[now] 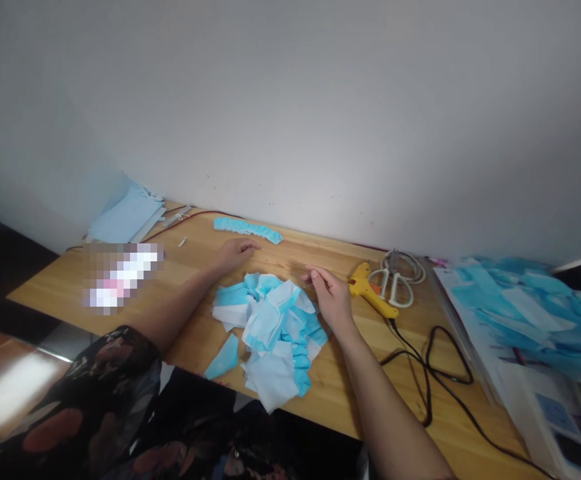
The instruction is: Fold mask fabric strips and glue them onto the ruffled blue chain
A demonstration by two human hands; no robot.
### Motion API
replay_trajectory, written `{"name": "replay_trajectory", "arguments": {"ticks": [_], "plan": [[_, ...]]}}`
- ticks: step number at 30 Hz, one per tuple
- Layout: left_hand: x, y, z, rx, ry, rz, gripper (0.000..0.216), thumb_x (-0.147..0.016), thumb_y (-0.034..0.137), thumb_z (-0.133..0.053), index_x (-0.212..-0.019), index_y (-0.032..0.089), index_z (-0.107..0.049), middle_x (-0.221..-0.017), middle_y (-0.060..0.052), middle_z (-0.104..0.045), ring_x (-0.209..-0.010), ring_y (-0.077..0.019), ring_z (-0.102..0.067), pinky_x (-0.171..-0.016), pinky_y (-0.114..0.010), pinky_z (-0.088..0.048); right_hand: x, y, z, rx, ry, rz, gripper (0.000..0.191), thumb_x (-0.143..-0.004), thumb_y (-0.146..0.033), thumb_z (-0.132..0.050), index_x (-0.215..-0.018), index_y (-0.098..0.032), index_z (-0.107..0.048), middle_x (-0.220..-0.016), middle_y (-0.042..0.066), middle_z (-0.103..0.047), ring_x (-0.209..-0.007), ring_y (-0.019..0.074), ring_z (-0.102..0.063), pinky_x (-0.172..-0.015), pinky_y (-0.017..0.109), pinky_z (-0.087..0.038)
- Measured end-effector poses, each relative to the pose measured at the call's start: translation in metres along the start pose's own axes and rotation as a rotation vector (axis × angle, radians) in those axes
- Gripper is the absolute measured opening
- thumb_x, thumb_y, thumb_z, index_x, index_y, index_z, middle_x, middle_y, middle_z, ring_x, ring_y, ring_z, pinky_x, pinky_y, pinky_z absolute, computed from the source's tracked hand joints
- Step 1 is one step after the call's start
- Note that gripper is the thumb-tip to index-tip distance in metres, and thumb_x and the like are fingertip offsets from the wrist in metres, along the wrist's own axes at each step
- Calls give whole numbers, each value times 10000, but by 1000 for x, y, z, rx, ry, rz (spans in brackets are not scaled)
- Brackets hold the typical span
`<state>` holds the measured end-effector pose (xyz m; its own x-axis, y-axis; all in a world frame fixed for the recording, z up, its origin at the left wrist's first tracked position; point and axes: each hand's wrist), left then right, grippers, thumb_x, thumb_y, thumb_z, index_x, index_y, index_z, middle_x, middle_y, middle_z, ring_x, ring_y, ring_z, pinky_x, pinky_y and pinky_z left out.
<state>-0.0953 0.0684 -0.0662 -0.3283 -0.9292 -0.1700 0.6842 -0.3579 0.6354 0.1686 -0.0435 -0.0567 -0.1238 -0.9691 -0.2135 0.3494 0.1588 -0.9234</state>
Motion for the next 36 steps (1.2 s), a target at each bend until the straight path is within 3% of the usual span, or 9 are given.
{"name": "replay_trajectory", "arguments": {"ticks": [18,23,27,30,33,36], "plan": [[3,1,4,-25,-14,-49,315,-859,211,-473,-1033,203,-736,-1122,-15,-721,-1049,-179,-645,-968,-290,-479,2,-11,2,4,-33,67,430,-910,-538,-482,-1058,-205,-711,-890,59,-750,-863,215,-698,-861,391,-552],[3,4,5,-37,-21,-22,315,-858,206,-477,-1031,202,-740,-1123,-23,-722,-1056,-194,-646,-963,-303,-483,2,-17,5,66,-44,82,427,-919,-539,-453,-956,-206,-719,-797,44,-737,-766,201,-689,-779,354,-548],[4,10,9,-29,21,-55,293,-856,208,-492,-1014,204,-738,-1108,-26,-725,-1050,-193,-644,-958,-312,-481,-1,-20,16,230,-128,106,416,-925,-514,-444,-854,-210,-720,-730,35,-719,-725,196,-678,-690,309,-519],[7,16,13,32,77,-134,290,-871,220,-490,-1039,191,-725,-1074,-40,-730,-986,-172,-657,-911,-296,-495,-2,-22,25,318,-144,120,357,-918,-468,-472,-894,-219,-727,-829,39,-748,-778,208,-694,-705,311,-516],[10,22,13,91,95,-226,291,-882,226,-483,-1047,181,-718,-1061,-46,-730,-977,-158,-657,-904,-280,-495,-2,-27,30,335,-145,186,299,-907,-431,-515,-999,-238,-723,-1017,44,-750,-940,228,-688,-827,347,-520],[11,23,9,80,69,-242,287,-883,239,-484,-1037,191,-722,-1069,-43,-728,-1026,-168,-646,-931,-289,-486,-4,-37,30,343,-234,236,299,-909,-400,-521,-1101,-260,-703,-1107,44,-731,-1028,235,-669,-911,387,-508]]}}
Point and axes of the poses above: each hand's wrist, its own x-axis away from the middle knuckle, its own z-axis out of the back of the hand, y = z × x
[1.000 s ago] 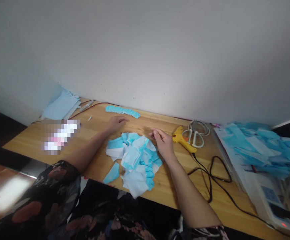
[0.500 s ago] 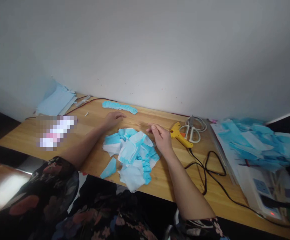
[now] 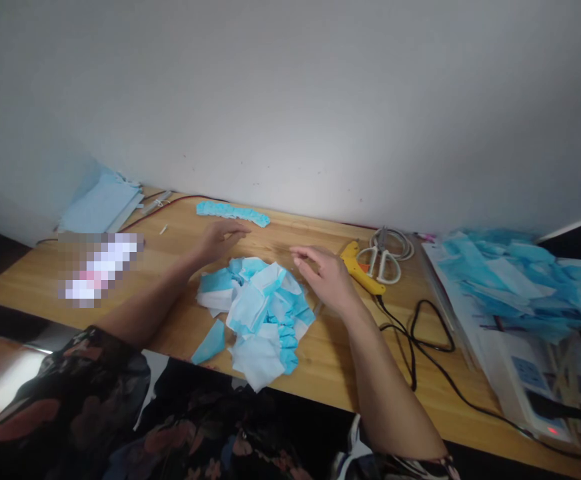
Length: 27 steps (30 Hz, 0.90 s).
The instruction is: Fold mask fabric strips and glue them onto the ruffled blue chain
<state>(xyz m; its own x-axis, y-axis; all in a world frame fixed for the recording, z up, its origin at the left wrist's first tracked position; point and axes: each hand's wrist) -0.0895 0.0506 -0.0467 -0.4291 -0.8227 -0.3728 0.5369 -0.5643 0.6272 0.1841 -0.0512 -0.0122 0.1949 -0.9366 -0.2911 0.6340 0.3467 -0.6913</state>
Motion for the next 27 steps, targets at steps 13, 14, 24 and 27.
{"name": "replay_trajectory", "arguments": {"ticks": [13,14,24,27], "plan": [[1,-10,-8,-48,-129,75,306,-883,276,-481,-1035,195,-734,-1063,-44,-733,-990,-184,-664,-904,-289,-500,1,29,-19,-6,-30,-60,322,-910,-413,-498,-1084,-254,-718,-1029,57,-757,-920,237,-705,-822,385,-540],[1,-11,-9,-41,-129,72,305,-883,271,-481,-1032,187,-734,-1058,-50,-733,-984,-186,-665,-900,-292,-502,1,31,-20,-10,-23,-65,325,-908,-417,-501,-1083,-250,-718,-1019,58,-758,-909,235,-705,-815,383,-541],[-2,0,6,78,99,100,272,-877,218,-496,-1017,166,-723,-1012,-57,-732,-924,-159,-661,-840,-267,-502,3,12,-10,-23,-48,133,316,-915,-317,-489,-1170,-258,-666,-1093,55,-729,-1029,231,-661,-922,403,-506],[-4,2,4,115,120,83,261,-870,212,-508,-999,145,-725,-965,-67,-735,-897,-154,-660,-825,-259,-491,4,1,-6,-23,-111,285,383,-888,-232,-484,-1247,-273,-612,-1241,57,-665,-1182,250,-581,-1024,461,-444]]}}
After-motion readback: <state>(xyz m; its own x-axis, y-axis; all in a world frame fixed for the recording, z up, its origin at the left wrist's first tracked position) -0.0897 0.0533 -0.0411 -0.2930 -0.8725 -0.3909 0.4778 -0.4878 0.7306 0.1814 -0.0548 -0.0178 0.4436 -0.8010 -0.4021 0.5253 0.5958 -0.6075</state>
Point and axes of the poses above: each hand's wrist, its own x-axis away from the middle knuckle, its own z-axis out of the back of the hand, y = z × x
